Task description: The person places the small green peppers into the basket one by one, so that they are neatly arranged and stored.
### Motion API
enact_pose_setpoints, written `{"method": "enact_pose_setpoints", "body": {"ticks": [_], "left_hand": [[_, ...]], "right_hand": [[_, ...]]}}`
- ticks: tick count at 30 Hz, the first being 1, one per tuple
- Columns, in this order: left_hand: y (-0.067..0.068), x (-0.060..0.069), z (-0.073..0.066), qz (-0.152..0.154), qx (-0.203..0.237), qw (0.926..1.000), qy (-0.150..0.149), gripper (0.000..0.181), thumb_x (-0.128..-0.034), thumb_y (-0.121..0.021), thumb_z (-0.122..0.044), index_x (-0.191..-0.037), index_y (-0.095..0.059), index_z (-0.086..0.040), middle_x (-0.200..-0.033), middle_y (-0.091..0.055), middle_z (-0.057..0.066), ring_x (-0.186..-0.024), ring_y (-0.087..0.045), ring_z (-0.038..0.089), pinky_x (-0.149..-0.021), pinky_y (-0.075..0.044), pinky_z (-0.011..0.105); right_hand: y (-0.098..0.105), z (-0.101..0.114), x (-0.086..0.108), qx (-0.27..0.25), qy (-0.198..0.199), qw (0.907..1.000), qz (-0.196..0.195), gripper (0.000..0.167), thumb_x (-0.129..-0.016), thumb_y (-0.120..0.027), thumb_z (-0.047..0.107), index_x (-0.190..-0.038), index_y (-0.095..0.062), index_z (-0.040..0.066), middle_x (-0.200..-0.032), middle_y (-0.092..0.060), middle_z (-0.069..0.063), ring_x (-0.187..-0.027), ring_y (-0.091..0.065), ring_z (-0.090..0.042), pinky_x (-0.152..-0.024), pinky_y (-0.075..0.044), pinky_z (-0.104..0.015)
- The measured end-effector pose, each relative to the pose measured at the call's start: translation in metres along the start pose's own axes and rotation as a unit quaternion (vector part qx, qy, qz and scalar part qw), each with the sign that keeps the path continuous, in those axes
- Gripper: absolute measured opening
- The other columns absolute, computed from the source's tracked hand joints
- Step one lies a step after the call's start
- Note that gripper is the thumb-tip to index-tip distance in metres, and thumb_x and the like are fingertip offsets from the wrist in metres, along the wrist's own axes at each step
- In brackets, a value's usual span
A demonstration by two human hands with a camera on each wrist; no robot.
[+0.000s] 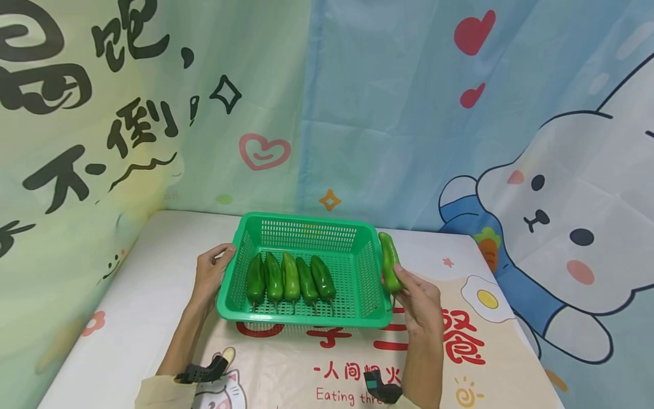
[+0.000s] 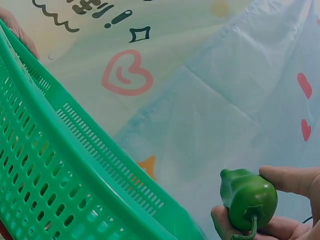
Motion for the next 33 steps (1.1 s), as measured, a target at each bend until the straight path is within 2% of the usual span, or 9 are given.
{"method": "enact_pose_setpoints", "body": {"ticks": [3, 7, 9, 18, 22, 26, 29, 33], "left_hand": [[0.0, 0.0, 0.0, 0.001, 0.0, 1.0, 0.001, 0.048, -0.1153, -0.058, -0.033, -0.144, -0.064, 0.005, -0.095, -0.084, -0.005, -0.076, -0.079, 0.003, -0.069, -0.068, 0.02], [0.0, -0.001, -0.001, -0.001, -0.002, 1.0, 0.003, 0.048, -0.1151, -0.059, -0.034, -0.144, -0.064, 0.005, -0.096, -0.083, -0.005, -0.077, -0.079, 0.003, -0.07, -0.067, 0.02], [0.0, -0.001, -0.001, -0.002, -0.003, 1.0, 0.003, 0.049, -0.115, -0.059, -0.034, -0.144, -0.064, 0.004, -0.098, -0.083, -0.004, -0.078, -0.078, 0.003, -0.07, -0.067, 0.02], [0.001, -0.001, 0.0, -0.002, -0.007, 1.0, 0.004, 0.049, -0.115, -0.059, -0.035, -0.144, -0.064, 0.004, -0.099, -0.084, -0.003, -0.078, -0.079, 0.003, -0.071, -0.067, 0.02], [0.001, 0.0, 0.001, -0.003, -0.009, 1.0, 0.002, 0.048, -0.1149, -0.059, -0.035, -0.144, -0.065, 0.004, -0.098, -0.084, -0.003, -0.078, -0.079, 0.002, -0.07, -0.067, 0.02], [0.001, -0.001, 0.001, -0.004, -0.008, 1.0, 0.003, 0.048, -0.1147, -0.059, -0.035, -0.144, -0.065, 0.003, -0.097, -0.083, -0.006, -0.078, -0.078, 0.002, -0.07, -0.067, 0.02], [0.002, -0.001, 0.002, -0.006, -0.006, 1.0, 0.003, 0.048, -0.1146, -0.06, -0.034, -0.143, -0.065, 0.004, -0.095, -0.083, -0.007, -0.077, -0.078, 0.002, -0.069, -0.067, 0.02], [0.001, -0.001, 0.002, -0.007, -0.005, 1.0, 0.003, 0.048, -0.1146, -0.059, -0.035, -0.143, -0.065, 0.004, -0.095, -0.083, -0.006, -0.077, -0.078, 0.002, -0.069, -0.067, 0.02]], "right_hand": [[-0.004, 0.0, 0.0, 0.002, 0.006, 1.0, 0.003, 0.045, -0.102, -0.081, 0.027, -0.139, -0.073, 0.003, -0.103, -0.078, 0.003, -0.099, -0.081, -0.012, -0.1, -0.065, -0.022], [-0.009, 0.0, -0.002, 0.016, 0.012, 0.9998, 0.005, 0.059, -0.104, -0.078, 0.026, -0.15, -0.06, -0.005, -0.106, -0.075, 0.004, -0.097, -0.08, -0.011, -0.098, -0.065, -0.021], [-0.012, -0.001, -0.003, 0.022, 0.012, 0.9997, 0.004, 0.063, -0.104, -0.078, 0.027, -0.153, -0.056, -0.006, -0.108, -0.075, 0.005, -0.098, -0.08, -0.01, -0.098, -0.065, -0.021], [-0.022, -0.007, -0.005, 0.022, 0.0, 0.9998, 0.003, 0.063, -0.101, -0.082, 0.03, -0.153, -0.06, 0.0, -0.107, -0.08, 0.01, -0.105, -0.078, -0.01, -0.101, -0.064, -0.021], [-0.029, -0.009, -0.006, 0.029, 0.013, 0.9995, 0.004, 0.061, -0.1, -0.083, 0.029, -0.15, -0.063, -0.001, -0.105, -0.08, 0.008, -0.103, -0.077, -0.011, -0.097, -0.066, -0.023], [-0.035, -0.009, -0.006, 0.061, 0.032, 0.9976, -0.01, 0.058, -0.1, -0.083, 0.027, -0.146, -0.066, -0.004, -0.105, -0.078, 0.006, -0.097, -0.075, -0.009, -0.09, -0.064, -0.019], [-0.04, -0.008, -0.006, 0.087, 0.049, 0.9948, -0.022, 0.056, -0.1, -0.083, 0.025, -0.143, -0.067, -0.006, -0.115, -0.077, -0.003, -0.096, -0.072, -0.009, -0.086, -0.061, -0.016], [-0.05, -0.008, -0.007, 0.113, 0.067, 0.991, -0.026, 0.054, -0.101, -0.082, 0.023, -0.143, -0.067, -0.007, -0.135, -0.072, -0.021, -0.098, -0.07, -0.007, -0.082, -0.059, -0.013]]}}
Point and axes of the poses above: each hand's wrist, its own x-axis away from the middle knuckle, its own y-axis out of the back of the hand, z = x × y, the point moved 7 cm from there along -x, towards the middle knuckle
